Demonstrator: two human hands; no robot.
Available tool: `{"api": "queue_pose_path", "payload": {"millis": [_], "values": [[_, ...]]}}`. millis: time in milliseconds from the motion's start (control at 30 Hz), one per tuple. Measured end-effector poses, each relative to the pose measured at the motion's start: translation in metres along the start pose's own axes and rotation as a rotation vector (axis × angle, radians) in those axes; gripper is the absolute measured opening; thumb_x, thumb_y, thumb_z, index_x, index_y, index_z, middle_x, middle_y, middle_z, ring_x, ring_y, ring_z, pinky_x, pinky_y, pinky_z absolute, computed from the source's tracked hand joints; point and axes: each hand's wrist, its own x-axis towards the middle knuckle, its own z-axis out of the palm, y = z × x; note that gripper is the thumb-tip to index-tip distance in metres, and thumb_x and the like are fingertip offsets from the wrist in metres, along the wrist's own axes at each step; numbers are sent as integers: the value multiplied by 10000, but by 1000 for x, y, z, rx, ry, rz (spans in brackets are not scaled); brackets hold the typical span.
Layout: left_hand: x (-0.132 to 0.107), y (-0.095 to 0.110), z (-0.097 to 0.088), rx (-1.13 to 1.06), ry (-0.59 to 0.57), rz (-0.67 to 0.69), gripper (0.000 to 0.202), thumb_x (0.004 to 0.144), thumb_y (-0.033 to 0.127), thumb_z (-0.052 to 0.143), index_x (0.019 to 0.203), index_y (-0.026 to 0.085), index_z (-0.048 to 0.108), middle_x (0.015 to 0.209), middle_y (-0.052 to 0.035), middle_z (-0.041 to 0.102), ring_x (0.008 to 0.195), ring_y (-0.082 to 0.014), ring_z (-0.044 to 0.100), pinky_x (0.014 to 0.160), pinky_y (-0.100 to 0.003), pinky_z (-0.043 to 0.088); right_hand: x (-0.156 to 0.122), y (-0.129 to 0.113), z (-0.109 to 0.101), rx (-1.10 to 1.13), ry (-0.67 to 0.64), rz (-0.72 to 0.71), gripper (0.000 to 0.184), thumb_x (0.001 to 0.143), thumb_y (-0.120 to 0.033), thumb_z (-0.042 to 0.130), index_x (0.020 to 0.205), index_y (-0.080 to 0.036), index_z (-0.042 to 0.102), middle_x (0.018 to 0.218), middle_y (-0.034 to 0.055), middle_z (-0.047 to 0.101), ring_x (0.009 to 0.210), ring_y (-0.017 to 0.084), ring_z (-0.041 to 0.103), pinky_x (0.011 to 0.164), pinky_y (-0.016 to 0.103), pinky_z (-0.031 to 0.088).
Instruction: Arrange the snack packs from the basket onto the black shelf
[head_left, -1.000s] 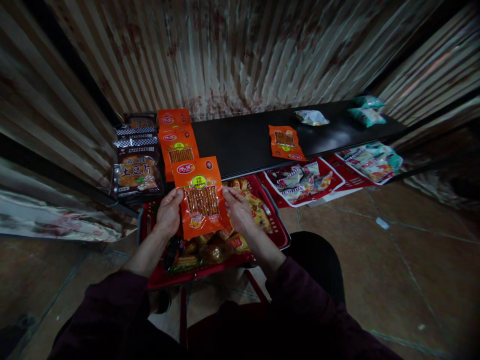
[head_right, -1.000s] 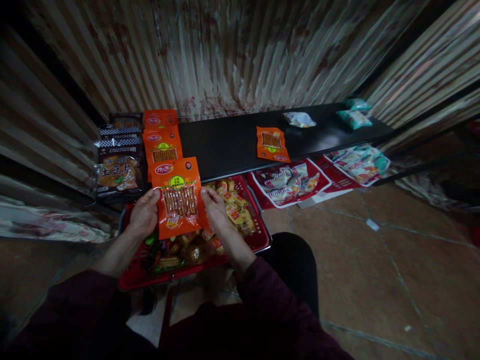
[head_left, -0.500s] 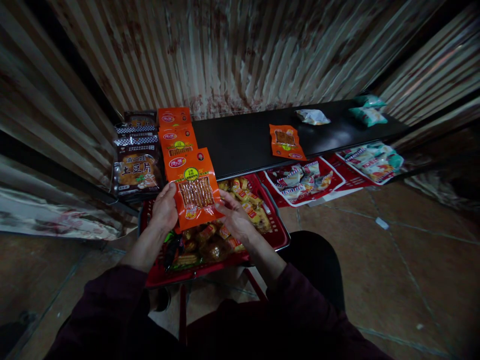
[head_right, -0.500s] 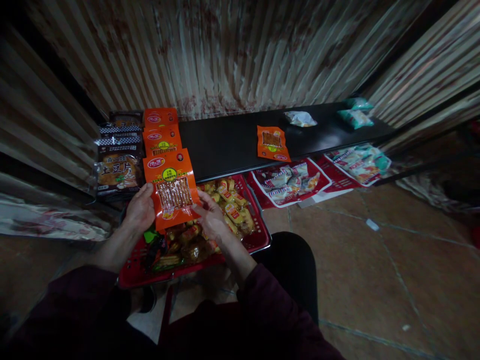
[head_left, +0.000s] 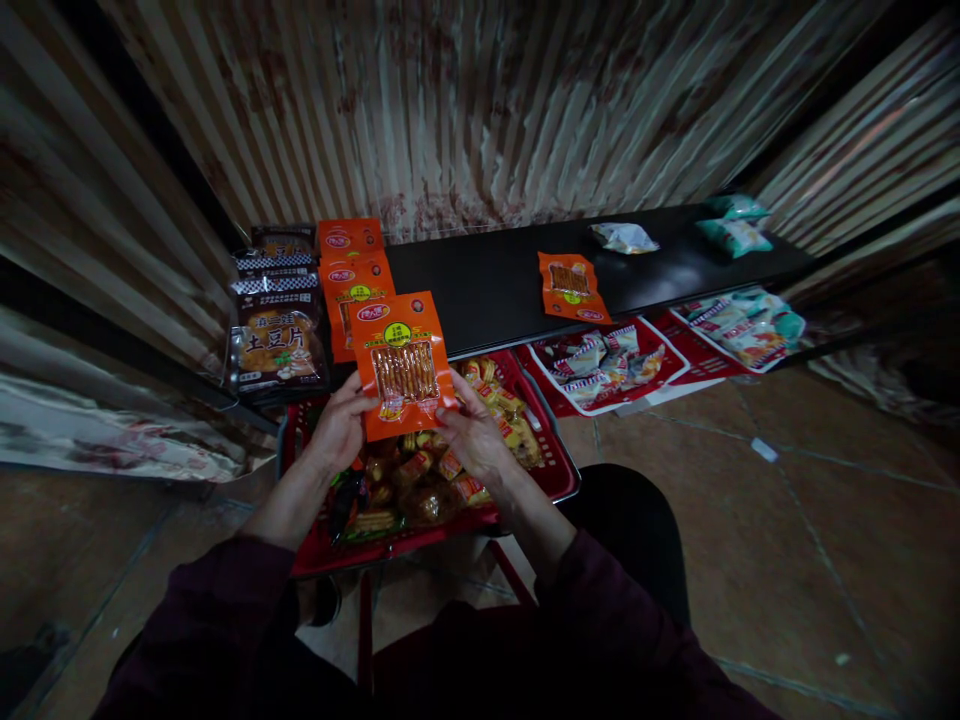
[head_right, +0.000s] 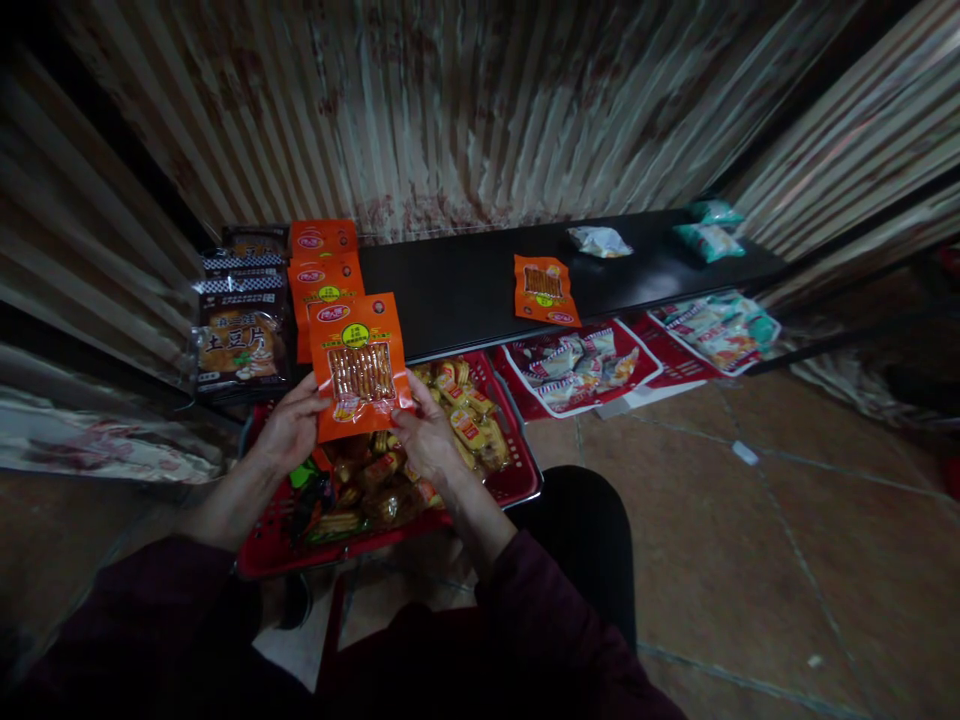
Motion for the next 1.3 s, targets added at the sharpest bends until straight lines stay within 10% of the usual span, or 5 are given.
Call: {"api": "queue_pose_path", "payload": {"millis": [700, 1167, 1300], "values": [[-2, -13, 8, 139, -31, 166, 1031, 679, 70, 647, 1475, 365, 61, 1341, -68, 519, 1121, -199, 570, 942, -348, 454, -16, -14, 3, -152, -9, -160, 562, 655, -152, 637, 1192, -309, 590, 1061, -42, 690, 861, 141, 652, 750, 284, 554], [-7, -15, 21, 563, 32, 372, 725, 616, 73, 579, 1303, 298, 521, 1431, -26, 348, 1340, -238, 324, 1120, -379, 254, -52, -27, 13, -736, -7, -502, 505, 783, -121, 499, 1258, -270, 577, 1271, -10, 605, 1193, 202, 557, 1056, 406, 431], [-15, -10, 29, 218, -96, 194, 527, 672, 163, 539, 1185, 251, 621, 1325, -16, 522, 1307, -242, 389, 1106, -378, 282, -63, -25, 19, -1004, -92, -632, 591, 761, -56, 443, 1299, -283, 533, 1274, -4, 603, 1187, 191, 561, 1043, 409, 445]]}}
